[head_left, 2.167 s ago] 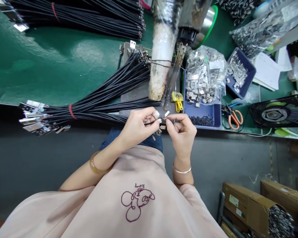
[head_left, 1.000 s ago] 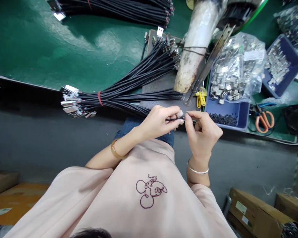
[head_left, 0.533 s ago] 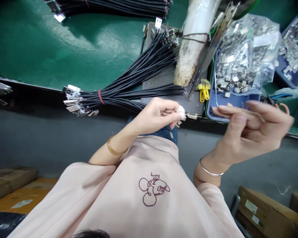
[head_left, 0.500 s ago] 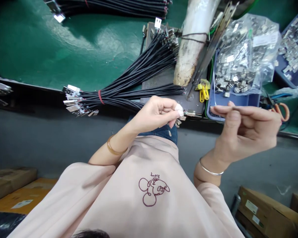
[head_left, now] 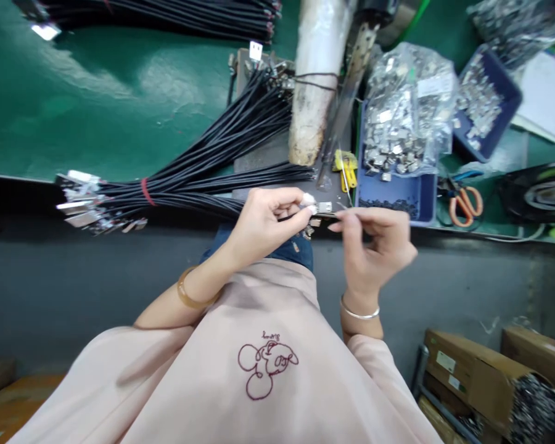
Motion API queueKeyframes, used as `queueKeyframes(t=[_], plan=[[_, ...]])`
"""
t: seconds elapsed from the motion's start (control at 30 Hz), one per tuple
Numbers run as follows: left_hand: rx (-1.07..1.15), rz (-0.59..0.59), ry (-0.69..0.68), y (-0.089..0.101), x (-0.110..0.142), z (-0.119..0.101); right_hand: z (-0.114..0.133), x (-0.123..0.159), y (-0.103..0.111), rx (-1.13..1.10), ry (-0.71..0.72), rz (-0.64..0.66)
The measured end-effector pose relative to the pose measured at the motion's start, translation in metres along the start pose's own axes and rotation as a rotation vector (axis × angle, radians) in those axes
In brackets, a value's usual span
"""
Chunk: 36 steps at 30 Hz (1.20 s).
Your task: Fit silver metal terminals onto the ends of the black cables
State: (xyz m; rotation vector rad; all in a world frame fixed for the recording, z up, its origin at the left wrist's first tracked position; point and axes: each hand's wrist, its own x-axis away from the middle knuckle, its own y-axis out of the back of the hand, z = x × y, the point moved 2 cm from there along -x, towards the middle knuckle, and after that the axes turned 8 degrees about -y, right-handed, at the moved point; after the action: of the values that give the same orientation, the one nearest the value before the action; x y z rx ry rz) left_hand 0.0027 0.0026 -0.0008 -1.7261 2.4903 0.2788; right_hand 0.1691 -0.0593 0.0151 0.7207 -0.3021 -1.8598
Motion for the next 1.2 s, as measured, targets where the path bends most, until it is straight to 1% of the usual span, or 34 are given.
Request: queueKeyframes(t=[0.07, 0.17, 0.27, 0.33, 0.4, 0.47, 0.5, 0.57, 0.67, 0.73, 1.03, 1.2], plan=[[-0.022, -0.015, -0.018, 0.000, -0.001, 0.001, 0.001, -0.010, -0.008, -0.056, 0.020, 0.020], [-0.040, -0.026, -0.044, -0.001, -0.001, 0.002, -0.002, -0.016, -0.015, -0.153, -0.065, 0.105], [-0.063, -0.037, -0.073, -0.003, -0.001, 0.002, -0.004, -0.016, -0.018, -0.180, -0.099, 0.120], [-0.088, -0.054, -0.089, -0.003, -0.001, 0.002, -0.004, -0.015, -0.018, -0.123, -0.047, 0.093], [-0.116, -0.083, -0.089, -0.004, -0.003, 0.002, -0.002, -0.015, -0.018, -0.039, 0.055, 0.054], [-0.129, -0.115, -0.070, -0.005, -0.004, 0.002, 0.000, -0.016, -0.018, 0.012, 0.150, 0.031], [-0.127, -0.129, -0.054, -0.006, -0.006, 0.002, 0.000, -0.018, -0.018, 0.015, 0.175, 0.033], [-0.103, -0.151, -0.017, -0.006, -0.008, 0.002, -0.001, -0.020, -0.018, -0.004, 0.166, 0.055], [-0.057, -0.163, 0.024, -0.006, -0.013, 0.002, -0.003, -0.025, -0.018, -0.032, 0.090, 0.095], [-0.043, -0.161, 0.032, -0.006, -0.014, 0.002, -0.004, -0.028, -0.018, -0.042, 0.068, 0.109], [-0.081, -0.191, -0.010, -0.004, -0.016, -0.001, -0.001, -0.034, -0.019, -0.039, 0.096, 0.120], [-0.076, -0.184, -0.004, -0.004, -0.016, -0.004, 0.004, -0.037, -0.017, -0.004, 0.156, 0.109]])
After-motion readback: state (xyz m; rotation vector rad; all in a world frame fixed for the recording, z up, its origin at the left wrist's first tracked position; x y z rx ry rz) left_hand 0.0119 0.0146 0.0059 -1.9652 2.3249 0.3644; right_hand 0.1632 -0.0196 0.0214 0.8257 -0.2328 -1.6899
